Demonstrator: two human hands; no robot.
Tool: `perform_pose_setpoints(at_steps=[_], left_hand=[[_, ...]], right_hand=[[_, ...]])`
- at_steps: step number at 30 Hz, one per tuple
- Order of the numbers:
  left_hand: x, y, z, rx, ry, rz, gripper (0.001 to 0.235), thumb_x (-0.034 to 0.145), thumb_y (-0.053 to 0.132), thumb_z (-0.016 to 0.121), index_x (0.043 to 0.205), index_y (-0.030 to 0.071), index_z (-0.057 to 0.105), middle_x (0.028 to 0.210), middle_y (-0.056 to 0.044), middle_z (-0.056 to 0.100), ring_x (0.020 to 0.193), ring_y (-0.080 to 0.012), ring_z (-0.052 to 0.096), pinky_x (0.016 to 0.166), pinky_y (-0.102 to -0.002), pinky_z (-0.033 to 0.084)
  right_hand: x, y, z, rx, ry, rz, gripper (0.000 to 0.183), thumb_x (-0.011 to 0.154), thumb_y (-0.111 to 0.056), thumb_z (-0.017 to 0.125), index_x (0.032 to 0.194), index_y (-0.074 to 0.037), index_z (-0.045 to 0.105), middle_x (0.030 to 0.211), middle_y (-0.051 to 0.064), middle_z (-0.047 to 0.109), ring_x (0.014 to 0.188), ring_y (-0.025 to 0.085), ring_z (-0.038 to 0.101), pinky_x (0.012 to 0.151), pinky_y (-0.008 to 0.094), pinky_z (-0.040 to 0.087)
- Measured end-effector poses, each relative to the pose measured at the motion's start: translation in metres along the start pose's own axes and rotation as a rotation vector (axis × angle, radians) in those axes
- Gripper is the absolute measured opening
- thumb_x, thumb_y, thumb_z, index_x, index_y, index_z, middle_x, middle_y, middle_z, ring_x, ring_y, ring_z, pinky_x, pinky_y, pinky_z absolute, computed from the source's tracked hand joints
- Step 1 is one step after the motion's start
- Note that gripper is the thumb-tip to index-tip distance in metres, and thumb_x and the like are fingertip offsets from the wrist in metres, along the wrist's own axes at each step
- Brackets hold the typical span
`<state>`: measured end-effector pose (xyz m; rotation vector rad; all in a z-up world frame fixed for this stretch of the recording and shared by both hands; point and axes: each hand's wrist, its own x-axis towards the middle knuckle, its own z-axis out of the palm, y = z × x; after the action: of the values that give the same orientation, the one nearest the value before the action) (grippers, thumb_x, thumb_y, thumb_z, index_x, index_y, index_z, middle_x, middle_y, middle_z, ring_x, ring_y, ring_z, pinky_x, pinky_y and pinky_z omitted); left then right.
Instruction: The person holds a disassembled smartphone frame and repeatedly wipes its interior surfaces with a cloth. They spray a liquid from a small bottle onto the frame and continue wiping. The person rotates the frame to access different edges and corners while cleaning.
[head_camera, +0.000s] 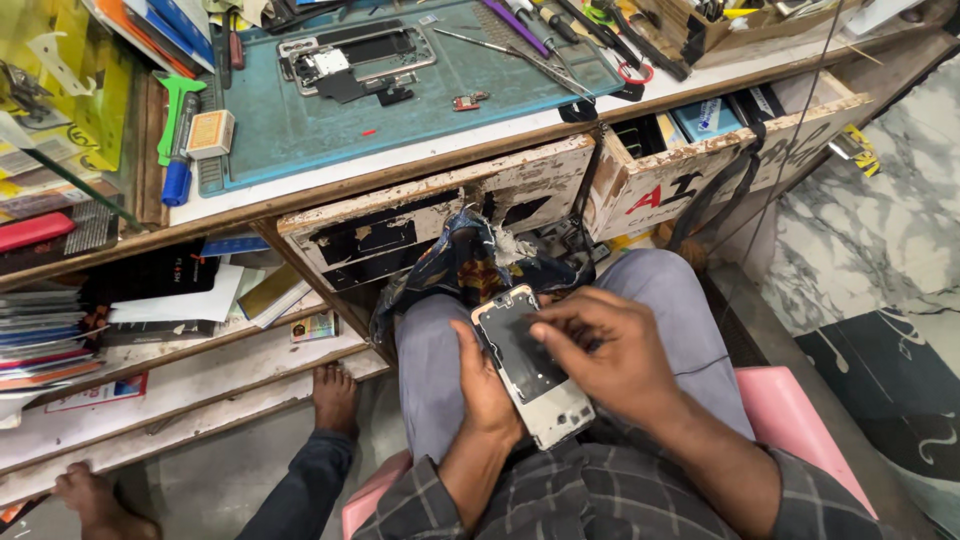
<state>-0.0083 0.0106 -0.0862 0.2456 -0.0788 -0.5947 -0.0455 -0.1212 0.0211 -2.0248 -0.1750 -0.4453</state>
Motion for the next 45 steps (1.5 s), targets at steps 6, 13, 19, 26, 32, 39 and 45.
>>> perform_pose_setpoints(at_steps=[6,13,19,26,32,39,45], left_hand=[[0.003,-0.011,-0.008,0.066,0.134,0.107,0.083,0.104,0.066,0.024,0.134,-0.003,0.056,0.129,-0.019,0.065,0.123,-0.0308,0.062,0.11,-0.042,0.046],[0.002,-0.023,-0.032,0.049,0.128,0.144,0.072,0.105,0.065,0.029,0.122,0.003,0.061,0.118,-0.012,0.067,0.114,-0.0235,0.064,0.104,-0.038,0.049],[0.0,-0.029,-0.044,0.059,0.084,0.187,0.068,0.111,0.065,0.03,0.115,0.005,0.061,0.109,-0.008,0.065,0.107,-0.0203,0.063,0.1,-0.037,0.05],[0.0,-0.025,-0.029,0.114,0.12,0.136,0.078,0.103,0.066,0.026,0.129,0.0,0.059,0.127,-0.014,0.065,0.121,-0.0245,0.062,0.108,-0.038,0.047],[-0.001,-0.024,-0.025,0.13,0.057,0.118,0.081,0.102,0.067,0.022,0.135,-0.001,0.054,0.133,-0.016,0.063,0.127,-0.0262,0.06,0.111,-0.039,0.046],[-0.001,-0.031,-0.037,0.127,0.146,0.107,0.08,0.101,0.068,0.026,0.138,0.002,0.053,0.134,-0.013,0.061,0.127,-0.0245,0.058,0.112,-0.039,0.044],[-0.001,-0.032,-0.042,0.099,0.126,0.094,0.079,0.1,0.069,0.027,0.135,0.004,0.054,0.13,-0.01,0.063,0.123,-0.0222,0.059,0.11,-0.038,0.044]], right_hand=[[0.003,-0.003,0.018,-0.088,-0.024,-0.002,0.017,0.084,-0.011,0.08,0.098,-0.001,0.078,0.081,0.005,0.073,0.058,0.008,0.067,0.049,0.023,0.05],[0.007,0.001,0.026,-0.067,-0.018,0.0,0.014,0.085,-0.011,0.079,0.094,0.0,0.077,0.077,0.005,0.072,0.057,0.007,0.069,0.05,0.024,0.051],[0.007,0.005,0.028,-0.053,-0.03,0.041,0.013,0.085,-0.01,0.079,0.089,0.001,0.076,0.072,0.005,0.071,0.054,0.007,0.066,0.048,0.024,0.048],[0.006,0.007,0.029,-0.041,-0.027,0.062,0.012,0.085,-0.01,0.079,0.088,0.001,0.076,0.072,0.004,0.071,0.055,0.006,0.066,0.048,0.024,0.048],[0.006,0.007,0.029,-0.04,-0.029,0.065,0.011,0.085,-0.01,0.079,0.087,0.0,0.076,0.073,0.004,0.071,0.055,0.005,0.065,0.047,0.023,0.048],[0.001,0.003,0.033,-0.055,-0.04,-0.023,0.011,0.084,-0.009,0.079,0.086,0.0,0.073,0.075,0.003,0.069,0.058,0.005,0.065,0.049,0.023,0.048],[0.002,0.001,0.032,-0.021,-0.069,0.006,0.011,0.084,-0.009,0.079,0.087,0.0,0.073,0.073,0.004,0.068,0.056,0.005,0.062,0.048,0.023,0.046]])
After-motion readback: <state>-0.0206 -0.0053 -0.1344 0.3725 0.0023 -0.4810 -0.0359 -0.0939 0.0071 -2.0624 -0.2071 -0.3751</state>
